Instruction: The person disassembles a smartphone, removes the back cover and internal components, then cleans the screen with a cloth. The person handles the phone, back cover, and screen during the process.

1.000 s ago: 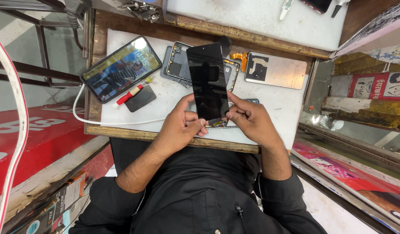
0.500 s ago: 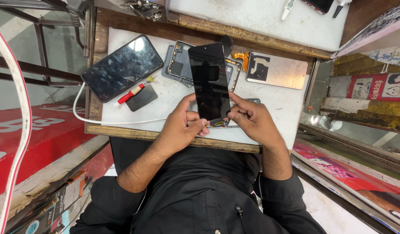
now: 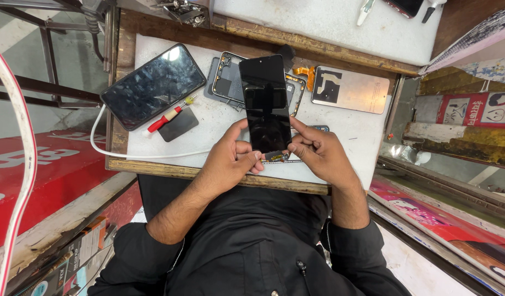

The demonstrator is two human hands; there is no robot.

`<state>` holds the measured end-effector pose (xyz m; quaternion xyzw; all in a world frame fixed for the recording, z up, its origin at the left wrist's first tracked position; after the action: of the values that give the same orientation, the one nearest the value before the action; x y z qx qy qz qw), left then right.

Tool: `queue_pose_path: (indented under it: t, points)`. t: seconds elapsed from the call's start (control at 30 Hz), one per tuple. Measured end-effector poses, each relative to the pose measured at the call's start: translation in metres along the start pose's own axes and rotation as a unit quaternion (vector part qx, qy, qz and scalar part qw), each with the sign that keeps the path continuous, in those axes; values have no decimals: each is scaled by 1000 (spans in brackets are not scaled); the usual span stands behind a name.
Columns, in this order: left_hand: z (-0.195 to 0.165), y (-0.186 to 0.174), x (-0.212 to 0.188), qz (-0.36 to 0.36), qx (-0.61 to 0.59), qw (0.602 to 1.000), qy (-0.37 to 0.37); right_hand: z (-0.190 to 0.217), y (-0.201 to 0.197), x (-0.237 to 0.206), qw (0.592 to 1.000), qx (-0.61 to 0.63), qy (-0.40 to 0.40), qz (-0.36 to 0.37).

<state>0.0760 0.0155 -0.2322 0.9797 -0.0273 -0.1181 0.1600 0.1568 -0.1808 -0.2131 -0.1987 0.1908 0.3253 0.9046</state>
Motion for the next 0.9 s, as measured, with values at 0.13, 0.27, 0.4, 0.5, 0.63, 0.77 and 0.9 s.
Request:
queue_pose_path:
  t: [0.13, 0.27, 0.4, 0.5, 0.63, 0.77, 0.9]
  points:
    - [0, 0, -1, 1, -1, 1000, 0, 0, 0, 0, 1000, 5, 14, 5]
    - [-2, 0, -1, 2, 1, 1000, 0, 2, 1, 0, 1000, -6, 8, -2]
    - [0, 0, 0, 3, 5, 1000, -4, 3, 1, 0, 1000, 6, 12, 4]
    - [1, 0, 0, 2, -1, 1000, -4, 2, 1, 0, 1000, 10, 12, 8]
    - [2, 0, 0, -1, -23, 1000, 8, 7, -4, -2, 1000, 17, -6, -12]
    - [0, -1, 0, -1, -29, 999, 22, 15, -20, 0, 985, 127, 0, -117]
    - [-7, 8, -2, 0, -9, 999, 36, 37, -22, 20, 952, 279, -74, -98]
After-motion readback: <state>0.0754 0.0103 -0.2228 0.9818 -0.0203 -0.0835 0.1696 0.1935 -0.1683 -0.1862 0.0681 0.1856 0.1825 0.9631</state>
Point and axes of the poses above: each hand's wrist, its own x-axis towards the middle knuckle, its own y-axis out of the palm, z = x × y, the point moved 6 cm from there along x, towards the middle knuckle, and after that the axes turned 13 degrees about y, right-handed, at the moved point
